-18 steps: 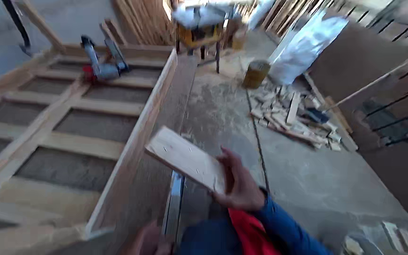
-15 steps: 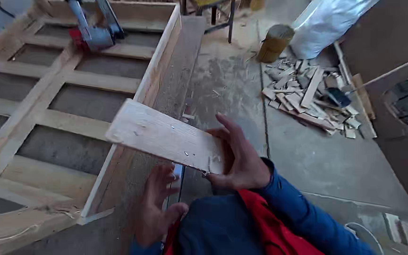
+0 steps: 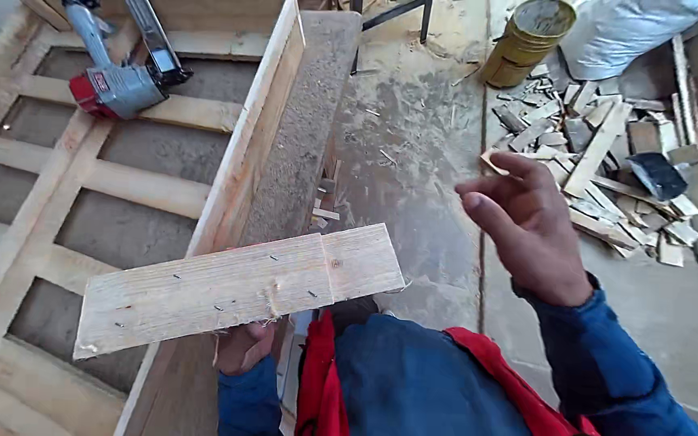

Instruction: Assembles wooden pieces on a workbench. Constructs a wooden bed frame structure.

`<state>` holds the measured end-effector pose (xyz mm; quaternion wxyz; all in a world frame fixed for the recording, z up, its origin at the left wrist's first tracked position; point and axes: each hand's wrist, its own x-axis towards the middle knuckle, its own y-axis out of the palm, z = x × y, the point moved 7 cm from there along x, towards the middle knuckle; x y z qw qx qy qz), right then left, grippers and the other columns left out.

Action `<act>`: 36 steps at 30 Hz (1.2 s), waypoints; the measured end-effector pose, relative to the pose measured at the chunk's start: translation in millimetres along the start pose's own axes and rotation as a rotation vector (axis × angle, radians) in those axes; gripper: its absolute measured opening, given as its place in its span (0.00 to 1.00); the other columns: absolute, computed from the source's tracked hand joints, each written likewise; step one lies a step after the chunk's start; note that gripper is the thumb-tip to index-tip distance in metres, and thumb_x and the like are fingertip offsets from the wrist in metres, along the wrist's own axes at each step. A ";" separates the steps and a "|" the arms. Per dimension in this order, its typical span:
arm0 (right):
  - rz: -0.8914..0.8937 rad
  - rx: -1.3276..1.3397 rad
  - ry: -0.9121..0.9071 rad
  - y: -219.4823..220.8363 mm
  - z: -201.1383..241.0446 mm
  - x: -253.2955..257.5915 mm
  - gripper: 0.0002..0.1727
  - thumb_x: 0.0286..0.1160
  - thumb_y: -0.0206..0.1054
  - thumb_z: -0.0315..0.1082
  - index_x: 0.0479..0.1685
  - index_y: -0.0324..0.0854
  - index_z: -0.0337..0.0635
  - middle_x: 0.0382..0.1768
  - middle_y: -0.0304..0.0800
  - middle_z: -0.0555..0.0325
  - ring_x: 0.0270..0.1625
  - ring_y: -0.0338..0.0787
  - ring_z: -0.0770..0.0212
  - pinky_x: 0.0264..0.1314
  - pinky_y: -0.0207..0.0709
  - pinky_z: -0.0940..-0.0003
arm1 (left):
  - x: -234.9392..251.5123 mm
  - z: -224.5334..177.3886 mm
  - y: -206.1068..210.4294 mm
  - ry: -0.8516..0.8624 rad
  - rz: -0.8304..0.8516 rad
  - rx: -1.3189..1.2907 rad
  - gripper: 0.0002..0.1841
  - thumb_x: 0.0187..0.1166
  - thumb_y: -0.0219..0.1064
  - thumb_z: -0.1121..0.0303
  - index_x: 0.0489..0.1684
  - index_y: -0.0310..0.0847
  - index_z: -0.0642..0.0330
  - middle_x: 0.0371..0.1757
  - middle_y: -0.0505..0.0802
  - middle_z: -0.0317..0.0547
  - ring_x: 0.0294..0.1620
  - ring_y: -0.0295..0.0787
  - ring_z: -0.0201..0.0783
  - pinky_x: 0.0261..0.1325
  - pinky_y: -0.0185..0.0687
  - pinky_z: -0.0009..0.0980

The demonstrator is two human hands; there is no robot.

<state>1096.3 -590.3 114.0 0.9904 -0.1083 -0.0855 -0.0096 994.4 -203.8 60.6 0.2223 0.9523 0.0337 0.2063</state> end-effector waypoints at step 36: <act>0.523 0.063 -0.388 192.6 -231.3 656.7 0.15 0.78 0.67 0.41 0.53 0.87 0.39 0.41 0.92 0.52 0.43 0.91 0.54 0.48 0.86 0.52 | 617.8 212.0 60.9 -0.096 -0.491 1.125 0.27 0.66 0.83 0.67 0.65 0.79 0.44 0.51 0.96 0.35 0.51 0.95 0.38 0.55 0.96 0.42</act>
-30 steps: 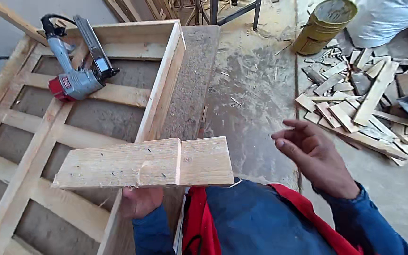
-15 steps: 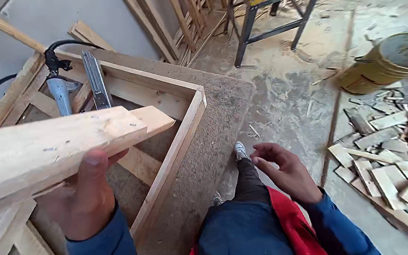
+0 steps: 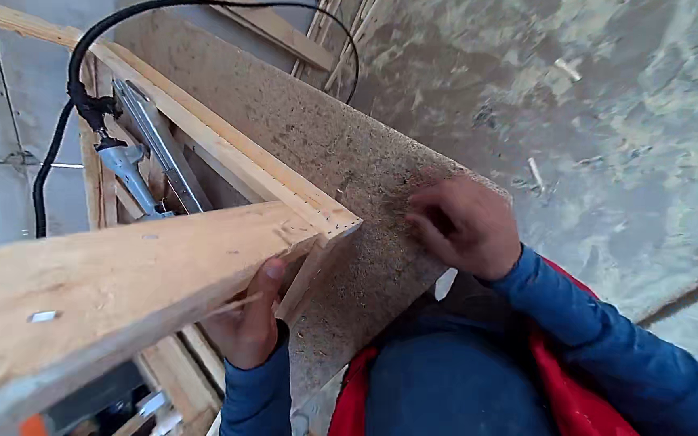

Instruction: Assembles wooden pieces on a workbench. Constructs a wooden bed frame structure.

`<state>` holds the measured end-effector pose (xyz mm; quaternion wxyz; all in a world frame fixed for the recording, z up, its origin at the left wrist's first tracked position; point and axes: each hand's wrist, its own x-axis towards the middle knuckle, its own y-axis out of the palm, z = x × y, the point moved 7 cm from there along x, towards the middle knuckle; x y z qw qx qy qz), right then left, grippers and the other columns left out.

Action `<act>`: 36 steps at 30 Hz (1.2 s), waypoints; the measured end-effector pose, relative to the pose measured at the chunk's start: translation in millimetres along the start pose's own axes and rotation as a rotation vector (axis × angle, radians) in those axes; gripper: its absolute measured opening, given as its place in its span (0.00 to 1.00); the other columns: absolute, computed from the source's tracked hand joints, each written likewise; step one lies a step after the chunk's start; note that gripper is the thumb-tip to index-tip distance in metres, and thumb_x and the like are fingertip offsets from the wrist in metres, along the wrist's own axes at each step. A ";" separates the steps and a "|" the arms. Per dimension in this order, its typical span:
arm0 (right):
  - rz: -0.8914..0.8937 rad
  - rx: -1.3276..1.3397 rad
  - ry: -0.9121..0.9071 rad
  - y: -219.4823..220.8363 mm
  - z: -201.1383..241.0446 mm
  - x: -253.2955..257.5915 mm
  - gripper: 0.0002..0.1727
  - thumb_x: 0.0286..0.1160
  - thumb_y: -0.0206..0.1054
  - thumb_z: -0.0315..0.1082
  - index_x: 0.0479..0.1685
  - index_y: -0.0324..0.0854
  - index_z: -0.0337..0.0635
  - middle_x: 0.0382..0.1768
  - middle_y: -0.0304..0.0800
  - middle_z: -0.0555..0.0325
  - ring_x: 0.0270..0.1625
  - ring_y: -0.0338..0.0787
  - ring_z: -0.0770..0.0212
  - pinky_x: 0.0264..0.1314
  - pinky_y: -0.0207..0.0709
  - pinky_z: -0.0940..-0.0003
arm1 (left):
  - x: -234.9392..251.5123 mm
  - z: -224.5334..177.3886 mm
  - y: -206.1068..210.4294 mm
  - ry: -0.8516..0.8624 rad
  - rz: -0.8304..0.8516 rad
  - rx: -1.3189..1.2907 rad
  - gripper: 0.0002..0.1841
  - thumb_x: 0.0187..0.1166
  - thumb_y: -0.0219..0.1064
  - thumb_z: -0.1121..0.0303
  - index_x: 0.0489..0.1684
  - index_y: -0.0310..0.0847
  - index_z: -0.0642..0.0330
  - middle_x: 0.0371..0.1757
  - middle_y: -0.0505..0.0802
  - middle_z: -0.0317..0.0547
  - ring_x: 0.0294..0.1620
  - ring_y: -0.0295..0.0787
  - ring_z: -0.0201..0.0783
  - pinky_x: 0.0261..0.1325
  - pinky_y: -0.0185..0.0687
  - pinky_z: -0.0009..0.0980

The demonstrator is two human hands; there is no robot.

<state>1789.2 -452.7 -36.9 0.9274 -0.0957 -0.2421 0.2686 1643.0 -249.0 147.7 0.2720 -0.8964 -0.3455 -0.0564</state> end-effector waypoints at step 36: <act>0.078 -0.167 0.038 9.3 -19.0 7.7 0.14 0.67 0.73 0.31 0.37 0.86 0.23 0.26 0.91 0.44 0.29 0.91 0.56 0.38 0.89 0.60 | -63.2 46.4 -53.0 -0.059 -0.498 -0.243 0.33 0.63 0.84 0.68 0.68 0.76 0.71 0.56 0.94 0.51 0.58 0.93 0.43 0.64 0.91 0.45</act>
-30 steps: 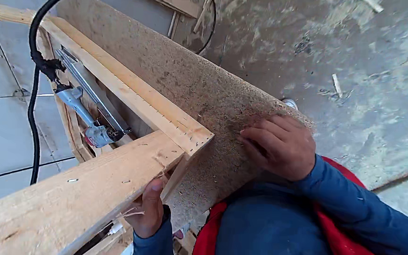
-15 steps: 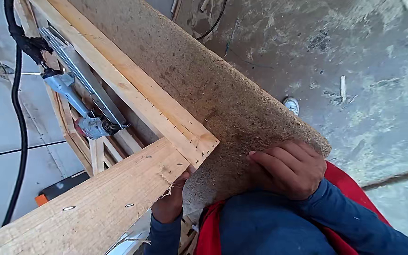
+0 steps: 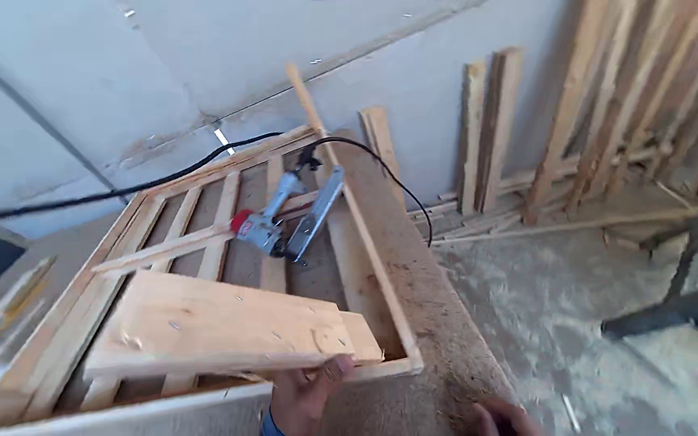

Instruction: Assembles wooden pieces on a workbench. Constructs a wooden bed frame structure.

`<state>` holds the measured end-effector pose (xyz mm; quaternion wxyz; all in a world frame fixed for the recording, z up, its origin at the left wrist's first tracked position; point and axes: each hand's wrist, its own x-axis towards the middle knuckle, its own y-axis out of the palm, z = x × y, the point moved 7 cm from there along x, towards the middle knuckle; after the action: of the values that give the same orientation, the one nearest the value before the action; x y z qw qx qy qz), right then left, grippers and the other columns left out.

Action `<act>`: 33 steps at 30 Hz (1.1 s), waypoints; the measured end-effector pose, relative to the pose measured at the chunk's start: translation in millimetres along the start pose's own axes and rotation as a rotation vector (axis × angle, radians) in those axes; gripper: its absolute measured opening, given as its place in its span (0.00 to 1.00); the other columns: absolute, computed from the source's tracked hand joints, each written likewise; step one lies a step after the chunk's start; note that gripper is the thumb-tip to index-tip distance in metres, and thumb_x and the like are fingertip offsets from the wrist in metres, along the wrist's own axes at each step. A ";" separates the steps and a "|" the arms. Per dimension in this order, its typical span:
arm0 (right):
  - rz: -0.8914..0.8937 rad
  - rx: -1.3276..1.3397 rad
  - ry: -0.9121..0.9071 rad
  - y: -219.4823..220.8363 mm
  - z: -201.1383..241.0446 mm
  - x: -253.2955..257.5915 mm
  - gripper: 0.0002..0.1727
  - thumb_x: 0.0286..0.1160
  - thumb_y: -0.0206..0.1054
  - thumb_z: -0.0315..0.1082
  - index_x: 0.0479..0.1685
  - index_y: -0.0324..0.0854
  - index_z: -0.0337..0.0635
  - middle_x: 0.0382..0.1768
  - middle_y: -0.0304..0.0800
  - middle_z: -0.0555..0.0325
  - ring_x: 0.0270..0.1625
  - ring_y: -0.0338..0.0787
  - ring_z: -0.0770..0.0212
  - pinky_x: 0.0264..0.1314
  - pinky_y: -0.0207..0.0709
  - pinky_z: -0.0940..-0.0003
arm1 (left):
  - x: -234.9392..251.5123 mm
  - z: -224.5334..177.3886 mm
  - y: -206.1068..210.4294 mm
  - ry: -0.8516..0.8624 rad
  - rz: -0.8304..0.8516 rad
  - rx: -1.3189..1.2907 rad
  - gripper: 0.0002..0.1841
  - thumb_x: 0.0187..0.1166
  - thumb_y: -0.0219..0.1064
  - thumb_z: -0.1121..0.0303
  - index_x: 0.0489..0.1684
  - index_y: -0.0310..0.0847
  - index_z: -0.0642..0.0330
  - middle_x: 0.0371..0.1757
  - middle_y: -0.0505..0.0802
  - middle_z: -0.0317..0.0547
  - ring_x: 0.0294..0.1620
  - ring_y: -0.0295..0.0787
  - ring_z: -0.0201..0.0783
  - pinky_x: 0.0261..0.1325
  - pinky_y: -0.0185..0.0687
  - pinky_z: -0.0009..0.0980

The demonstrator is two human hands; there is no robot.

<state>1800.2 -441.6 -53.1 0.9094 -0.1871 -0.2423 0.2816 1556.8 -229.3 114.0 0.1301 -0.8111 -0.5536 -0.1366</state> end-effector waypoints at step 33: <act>1.060 -1.091 -1.149 385.1 263.0 262.3 0.60 0.39 0.93 0.43 0.85 0.66 0.44 0.79 0.75 0.43 0.84 0.71 0.40 0.91 0.56 0.44 | 9.7 109.3 -314.6 -0.534 0.099 0.796 0.43 0.80 0.61 0.38 0.78 0.70 0.74 0.30 0.93 0.52 0.30 0.92 0.50 0.39 0.89 0.53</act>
<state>1684.2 67.1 65.0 0.1926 -0.5041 -0.6338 0.5541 1275.0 -70.3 34.8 0.2899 -0.7304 -0.5378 0.3054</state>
